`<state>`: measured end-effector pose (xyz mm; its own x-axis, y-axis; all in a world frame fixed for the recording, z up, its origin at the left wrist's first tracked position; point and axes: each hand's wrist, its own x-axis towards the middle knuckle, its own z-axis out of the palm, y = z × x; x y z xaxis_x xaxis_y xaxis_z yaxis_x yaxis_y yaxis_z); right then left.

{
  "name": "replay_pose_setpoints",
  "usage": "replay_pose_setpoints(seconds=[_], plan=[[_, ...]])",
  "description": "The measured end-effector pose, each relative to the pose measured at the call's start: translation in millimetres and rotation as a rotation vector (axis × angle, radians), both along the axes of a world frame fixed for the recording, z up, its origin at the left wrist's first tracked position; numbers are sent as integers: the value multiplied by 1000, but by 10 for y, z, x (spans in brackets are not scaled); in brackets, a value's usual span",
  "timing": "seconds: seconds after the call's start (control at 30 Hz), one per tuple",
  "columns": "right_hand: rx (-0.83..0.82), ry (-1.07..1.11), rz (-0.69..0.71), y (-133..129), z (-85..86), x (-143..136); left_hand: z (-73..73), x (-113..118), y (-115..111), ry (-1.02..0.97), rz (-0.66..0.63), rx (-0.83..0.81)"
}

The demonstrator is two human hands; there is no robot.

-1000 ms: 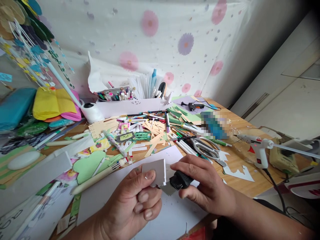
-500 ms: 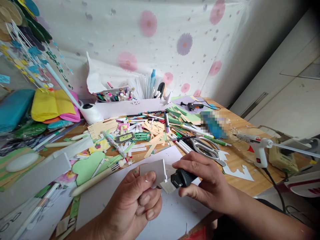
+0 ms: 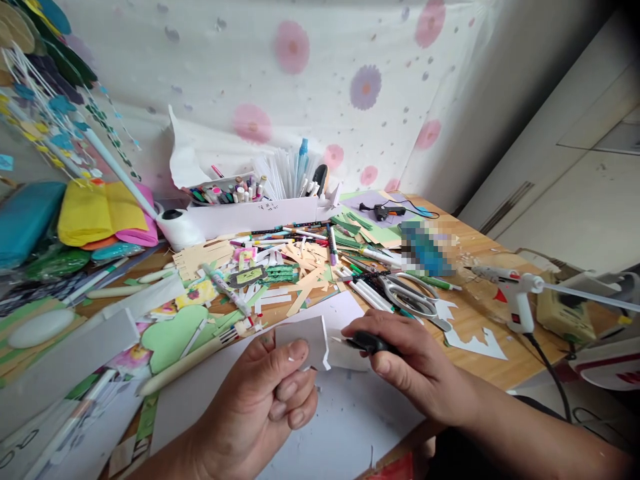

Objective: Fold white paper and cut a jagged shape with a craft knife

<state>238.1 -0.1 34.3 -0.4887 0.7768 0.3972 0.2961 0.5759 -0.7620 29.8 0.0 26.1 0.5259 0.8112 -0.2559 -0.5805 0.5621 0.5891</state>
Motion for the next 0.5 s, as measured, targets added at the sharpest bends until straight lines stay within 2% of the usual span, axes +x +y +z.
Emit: replay_pose_setpoints(seconds=[0.5], plan=[[13,-69,56,9,-32,-45,42,6,-11,-2,-38,10]])
